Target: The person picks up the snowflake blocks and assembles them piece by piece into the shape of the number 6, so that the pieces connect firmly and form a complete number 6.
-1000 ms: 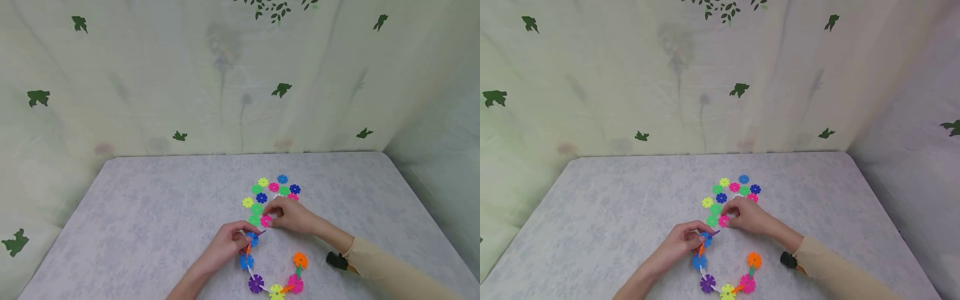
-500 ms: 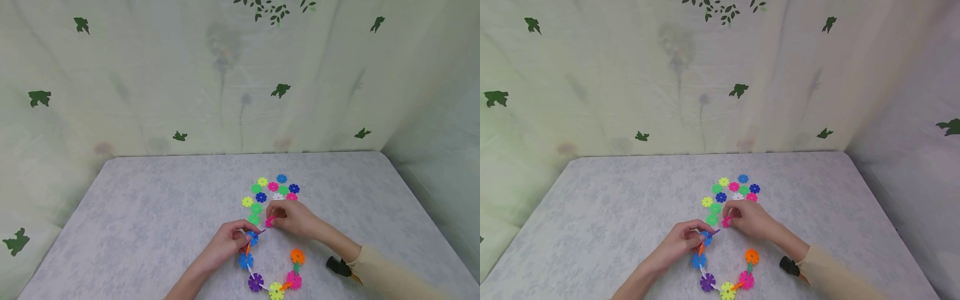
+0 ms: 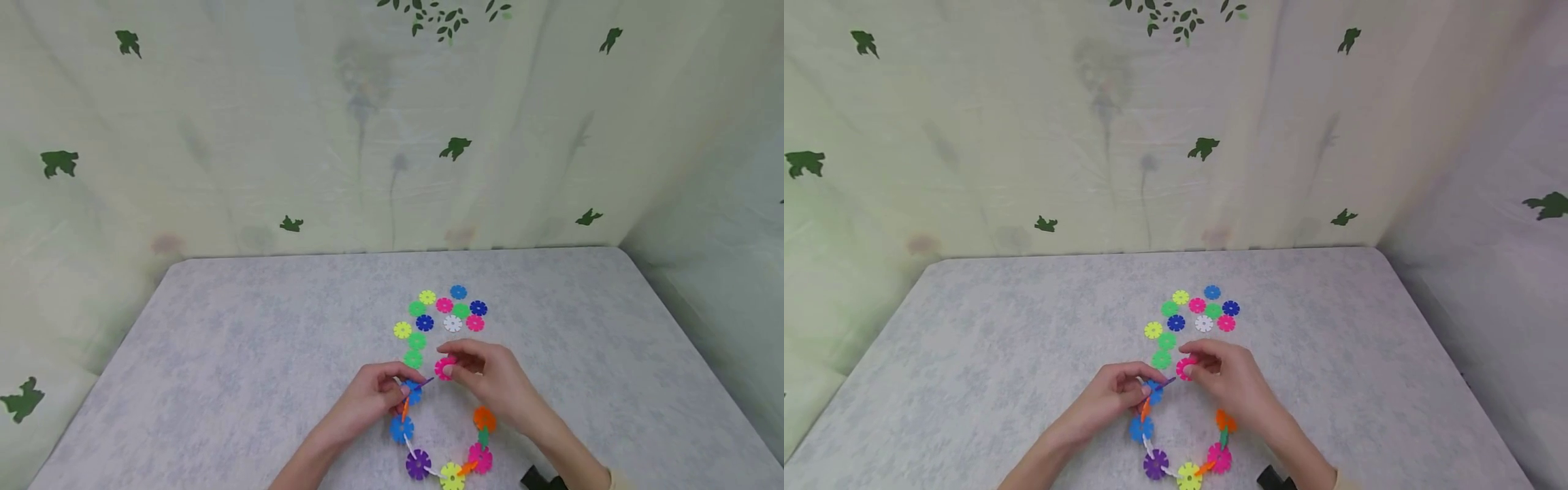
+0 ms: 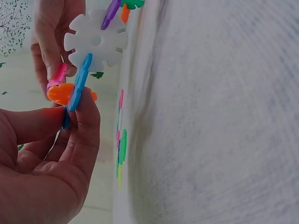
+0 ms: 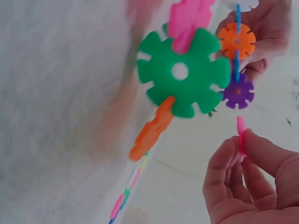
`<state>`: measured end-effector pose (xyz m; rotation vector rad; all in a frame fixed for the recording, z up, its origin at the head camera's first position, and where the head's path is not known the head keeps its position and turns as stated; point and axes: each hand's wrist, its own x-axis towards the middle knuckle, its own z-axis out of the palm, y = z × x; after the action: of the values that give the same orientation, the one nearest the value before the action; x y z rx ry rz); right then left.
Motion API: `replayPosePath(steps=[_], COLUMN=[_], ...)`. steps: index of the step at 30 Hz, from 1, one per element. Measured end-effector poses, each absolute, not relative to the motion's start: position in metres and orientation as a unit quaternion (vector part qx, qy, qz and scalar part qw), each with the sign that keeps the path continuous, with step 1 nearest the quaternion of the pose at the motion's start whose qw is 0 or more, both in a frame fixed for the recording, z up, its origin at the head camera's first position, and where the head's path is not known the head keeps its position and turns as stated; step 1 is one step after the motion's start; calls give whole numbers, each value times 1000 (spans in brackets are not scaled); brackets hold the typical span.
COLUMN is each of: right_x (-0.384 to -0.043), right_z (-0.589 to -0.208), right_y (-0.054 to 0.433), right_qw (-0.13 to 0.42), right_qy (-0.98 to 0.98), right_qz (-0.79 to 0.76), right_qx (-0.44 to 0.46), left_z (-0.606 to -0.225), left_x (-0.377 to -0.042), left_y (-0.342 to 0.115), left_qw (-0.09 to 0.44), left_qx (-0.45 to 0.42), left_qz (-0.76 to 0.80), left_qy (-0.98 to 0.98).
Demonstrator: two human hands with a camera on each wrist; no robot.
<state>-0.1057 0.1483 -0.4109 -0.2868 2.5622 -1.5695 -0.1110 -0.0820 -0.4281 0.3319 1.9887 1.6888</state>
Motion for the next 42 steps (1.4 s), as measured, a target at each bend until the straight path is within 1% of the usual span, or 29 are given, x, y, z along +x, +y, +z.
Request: replayPosePath(steps=[8,16,20,25,33,42], right_x=[-94,-90,-90,-89,-90,-91], right_z=[-409,-412,-414,-415,-416,-420], right_y=[141,136,135,134,137,140], right_qw=[72,59,57,65,82,108], right_qy=[807,800,790,787,781,758], right_qz=[-587,-596,-609,-613,-618,-642], right_qx=[5,44,42,27,-14,-34], left_z=[-429,-429,-429,-429,-426,-426], left_x=[-111,-109,-109,-108,-106,-106], left_y=[-81,-80,-78,-78,-78,-77], left_qw=[249,234,224,197,165,165], left_qx=[127,134,140,156,177,182], left_qz=[635,641,634,613,572,580], left_qy=[720,719,727,749,784,776])
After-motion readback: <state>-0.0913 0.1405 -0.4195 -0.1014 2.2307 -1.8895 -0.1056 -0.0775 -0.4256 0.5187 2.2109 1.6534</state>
